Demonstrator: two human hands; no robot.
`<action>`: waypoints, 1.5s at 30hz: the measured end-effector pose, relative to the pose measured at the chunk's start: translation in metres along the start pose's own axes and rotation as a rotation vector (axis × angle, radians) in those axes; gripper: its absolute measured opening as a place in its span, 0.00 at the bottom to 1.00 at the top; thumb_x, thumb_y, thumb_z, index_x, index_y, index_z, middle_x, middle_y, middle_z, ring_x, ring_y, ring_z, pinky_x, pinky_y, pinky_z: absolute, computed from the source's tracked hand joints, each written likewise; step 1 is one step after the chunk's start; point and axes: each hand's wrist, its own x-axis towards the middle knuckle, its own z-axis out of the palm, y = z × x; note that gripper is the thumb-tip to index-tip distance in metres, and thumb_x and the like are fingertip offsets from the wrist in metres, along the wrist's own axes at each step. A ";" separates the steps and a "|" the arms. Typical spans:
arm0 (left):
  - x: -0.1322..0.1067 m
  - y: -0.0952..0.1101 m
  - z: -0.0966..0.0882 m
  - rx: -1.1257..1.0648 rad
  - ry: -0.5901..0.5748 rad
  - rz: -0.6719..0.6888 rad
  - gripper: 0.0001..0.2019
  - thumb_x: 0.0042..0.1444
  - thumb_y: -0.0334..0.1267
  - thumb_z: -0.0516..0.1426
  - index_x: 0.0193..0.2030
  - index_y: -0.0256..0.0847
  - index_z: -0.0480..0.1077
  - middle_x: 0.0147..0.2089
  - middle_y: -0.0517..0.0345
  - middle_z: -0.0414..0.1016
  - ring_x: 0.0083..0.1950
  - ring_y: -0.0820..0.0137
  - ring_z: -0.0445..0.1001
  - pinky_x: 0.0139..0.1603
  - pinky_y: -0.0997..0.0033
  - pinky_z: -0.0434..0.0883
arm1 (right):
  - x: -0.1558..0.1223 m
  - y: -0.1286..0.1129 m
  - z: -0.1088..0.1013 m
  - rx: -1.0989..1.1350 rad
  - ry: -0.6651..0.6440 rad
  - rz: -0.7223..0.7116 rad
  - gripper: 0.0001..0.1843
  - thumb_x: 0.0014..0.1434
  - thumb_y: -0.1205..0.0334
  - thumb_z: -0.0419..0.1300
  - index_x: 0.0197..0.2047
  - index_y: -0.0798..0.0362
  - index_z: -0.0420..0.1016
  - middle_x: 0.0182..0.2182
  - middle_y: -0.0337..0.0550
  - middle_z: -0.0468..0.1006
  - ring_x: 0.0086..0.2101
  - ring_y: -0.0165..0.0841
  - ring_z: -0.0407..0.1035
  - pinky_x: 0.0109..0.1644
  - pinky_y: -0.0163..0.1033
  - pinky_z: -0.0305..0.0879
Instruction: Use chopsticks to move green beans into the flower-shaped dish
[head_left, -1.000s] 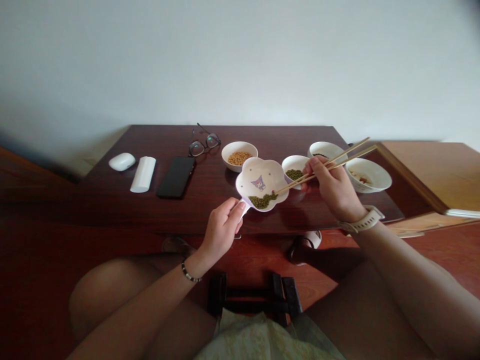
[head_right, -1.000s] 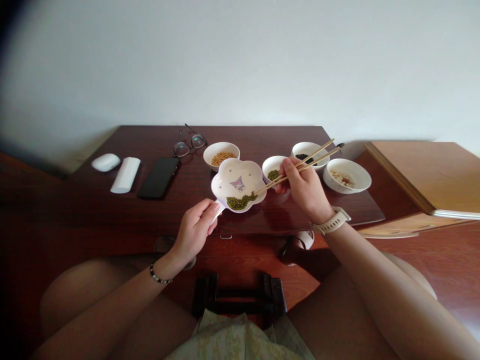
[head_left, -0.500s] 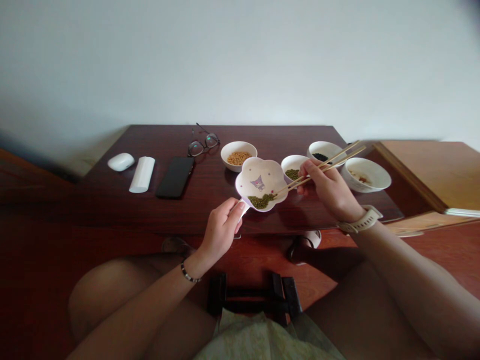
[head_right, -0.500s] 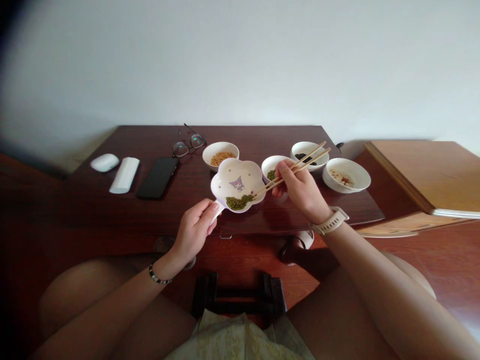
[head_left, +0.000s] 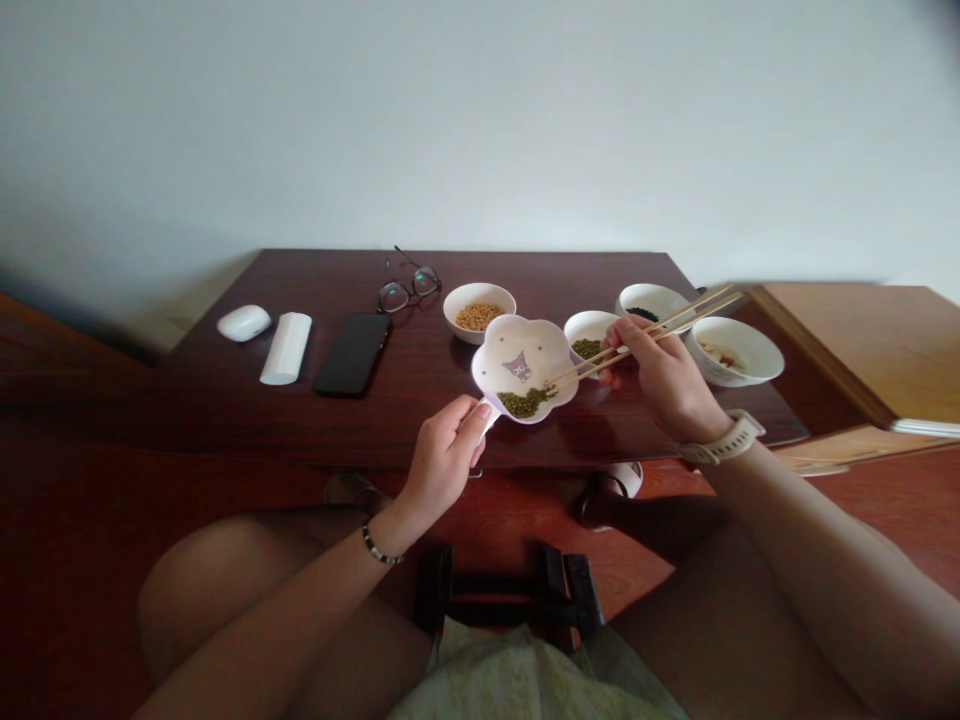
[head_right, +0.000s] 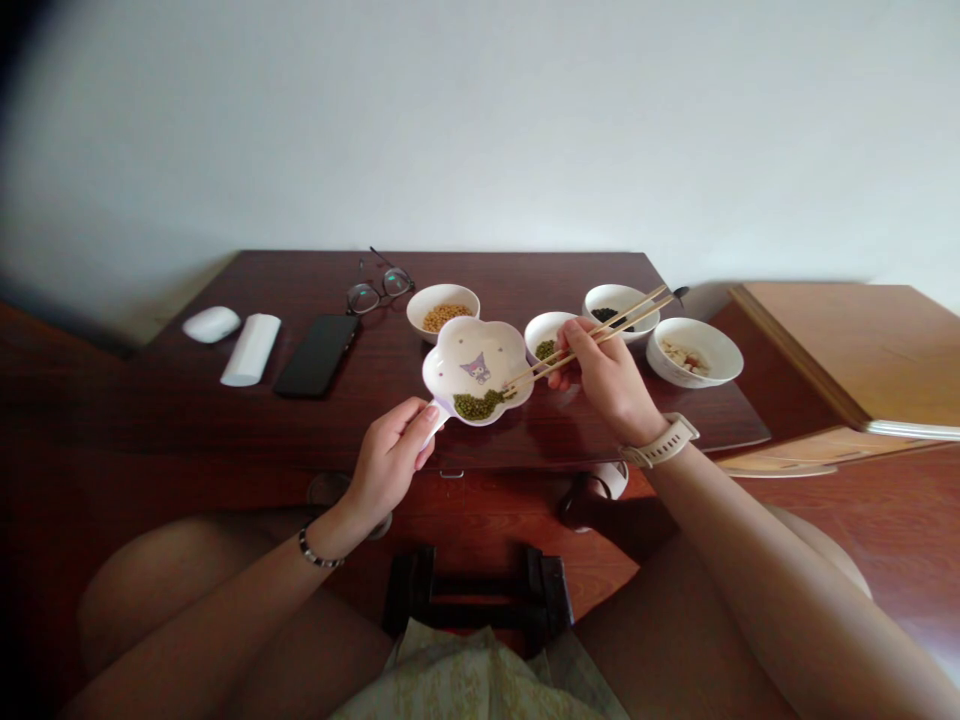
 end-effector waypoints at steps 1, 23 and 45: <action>0.000 0.000 0.000 0.000 0.000 -0.001 0.21 0.74 0.49 0.55 0.30 0.42 0.63 0.21 0.67 0.62 0.22 0.76 0.59 0.25 0.73 0.57 | 0.000 -0.001 0.000 0.002 -0.009 0.009 0.18 0.73 0.47 0.58 0.34 0.49 0.70 0.24 0.38 0.74 0.22 0.28 0.70 0.25 0.32 0.66; 0.001 0.000 -0.001 0.003 -0.006 0.009 0.21 0.74 0.48 0.55 0.29 0.41 0.64 0.20 0.67 0.62 0.22 0.76 0.59 0.25 0.73 0.57 | 0.002 0.004 0.003 0.009 -0.010 -0.020 0.21 0.72 0.43 0.59 0.34 0.50 0.70 0.25 0.38 0.74 0.23 0.28 0.71 0.24 0.31 0.66; 0.000 0.000 0.001 -0.001 -0.003 0.002 0.20 0.74 0.47 0.55 0.30 0.42 0.63 0.20 0.68 0.62 0.22 0.76 0.60 0.25 0.73 0.57 | 0.002 0.010 0.004 0.018 -0.020 -0.011 0.21 0.72 0.45 0.59 0.33 0.51 0.70 0.24 0.38 0.74 0.22 0.28 0.71 0.24 0.31 0.66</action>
